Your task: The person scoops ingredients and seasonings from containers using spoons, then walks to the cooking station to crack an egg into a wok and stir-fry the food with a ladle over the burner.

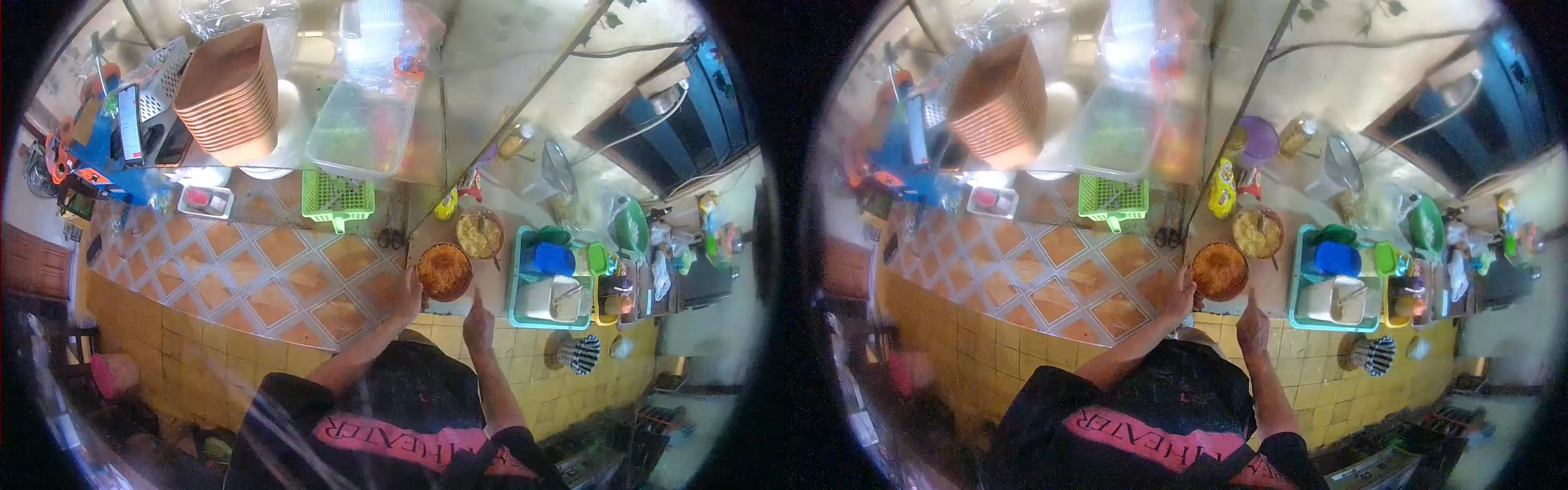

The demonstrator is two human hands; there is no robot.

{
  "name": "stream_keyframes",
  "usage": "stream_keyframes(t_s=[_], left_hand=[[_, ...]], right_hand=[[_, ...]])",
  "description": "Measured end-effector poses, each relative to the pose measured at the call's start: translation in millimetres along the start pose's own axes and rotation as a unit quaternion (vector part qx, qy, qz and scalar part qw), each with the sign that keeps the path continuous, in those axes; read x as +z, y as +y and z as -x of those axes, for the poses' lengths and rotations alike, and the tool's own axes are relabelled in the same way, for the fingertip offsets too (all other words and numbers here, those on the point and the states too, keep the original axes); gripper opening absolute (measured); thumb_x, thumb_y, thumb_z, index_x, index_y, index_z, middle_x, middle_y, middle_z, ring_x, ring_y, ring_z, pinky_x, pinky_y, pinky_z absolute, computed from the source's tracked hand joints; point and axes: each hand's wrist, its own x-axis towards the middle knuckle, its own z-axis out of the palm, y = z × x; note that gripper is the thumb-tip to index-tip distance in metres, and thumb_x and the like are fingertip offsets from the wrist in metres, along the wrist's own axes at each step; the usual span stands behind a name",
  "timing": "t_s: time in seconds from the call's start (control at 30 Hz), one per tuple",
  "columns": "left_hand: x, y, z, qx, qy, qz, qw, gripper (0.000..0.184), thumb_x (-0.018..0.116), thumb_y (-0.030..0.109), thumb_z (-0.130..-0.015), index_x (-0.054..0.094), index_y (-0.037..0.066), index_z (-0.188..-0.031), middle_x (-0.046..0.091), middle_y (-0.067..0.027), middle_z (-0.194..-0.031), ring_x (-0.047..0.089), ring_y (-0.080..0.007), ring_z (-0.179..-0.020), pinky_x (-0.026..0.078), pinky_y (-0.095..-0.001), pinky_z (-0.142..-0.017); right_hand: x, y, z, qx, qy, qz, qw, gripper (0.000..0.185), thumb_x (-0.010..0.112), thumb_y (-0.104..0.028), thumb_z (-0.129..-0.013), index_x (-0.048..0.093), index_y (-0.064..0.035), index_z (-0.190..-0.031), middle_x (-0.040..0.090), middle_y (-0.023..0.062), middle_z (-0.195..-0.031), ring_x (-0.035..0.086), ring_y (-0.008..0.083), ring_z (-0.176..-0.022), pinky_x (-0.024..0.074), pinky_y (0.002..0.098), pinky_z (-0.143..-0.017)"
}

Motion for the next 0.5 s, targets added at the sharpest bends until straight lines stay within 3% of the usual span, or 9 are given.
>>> stream_keyframes(t_s=[0.1, 0.17, 0.23, 0.3, 0.5], left_hand=[[-3, -22, -11, 0.041, 0.018, -0.072, 0.996, 0.049, 0.041, 0.019, -0.094, 0.019, 0.012, -0.137, 0.054, -0.0067, -0.065, 0.053, -0.0138, -0.049, 0.046, -0.0288, -0.045], [3, -6, -4, 0.006, 0.022, -0.04, 0.999, 0.049, 0.043, 0.021, -0.093, 0.02, 0.013, -0.136, 0.055, -0.0073, -0.065, 0.054, -0.0143, -0.049, 0.048, -0.0288, -0.046], [3, -2, -1, -0.032, 0.025, -0.009, 0.999, 0.05, 0.045, 0.022, -0.093, 0.02, 0.014, -0.135, 0.056, -0.0078, -0.065, 0.055, -0.0147, -0.049, 0.049, -0.0288, -0.046], [-1, -13, -7, 0.01, 0.023, -0.059, 0.998, 0.051, 0.044, 0.019, -0.093, 0.018, 0.014, -0.136, 0.057, -0.0086, -0.067, 0.055, -0.0147, -0.049, 0.049, -0.0286, -0.046], [2, 5, 2, -0.038, 0.013, -0.015, 0.999, 0.052, 0.044, 0.02, -0.093, 0.017, 0.013, -0.137, 0.056, -0.01, -0.068, 0.056, -0.0145, -0.051, 0.051, -0.0288, -0.048]], right_hand=[[0, 0, -4, 0.021, -0.008, 0.016, 1.0, 0.054, 0.046, 0.003, -0.074, 0.038, 0.0018, -0.128, 0.055, 0.0216, -0.06, 0.055, 0.0367, -0.054, 0.0441, 0.0432, -0.051], [9, -6, 6, -0.038, 0.056, -0.009, 0.998, 0.048, 0.045, 0.003, -0.079, 0.04, -0.0001, -0.127, 0.054, 0.023, -0.059, 0.055, 0.0374, -0.052, 0.0429, 0.0449, -0.048], [11, -11, 21, -0.012, 0.004, -0.006, 1.0, 0.049, 0.046, 0.002, -0.079, 0.04, 0.0005, -0.127, 0.054, 0.0234, -0.059, 0.055, 0.0372, -0.052, 0.0439, 0.0445, -0.048], [17, -14, 34, -0.064, -0.05, -0.045, 0.996, 0.049, 0.046, 0.002, -0.078, 0.04, 0.001, -0.126, 0.054, 0.0225, -0.059, 0.055, 0.0364, -0.052, 0.0445, 0.0444, -0.049], [4, -9, 5, -0.014, 0.009, -0.017, 1.0, 0.048, 0.047, 0.002, -0.077, 0.042, 0.0009, -0.125, 0.053, 0.0204, -0.057, 0.055, 0.0356, -0.051, 0.0441, 0.0431, -0.048]])
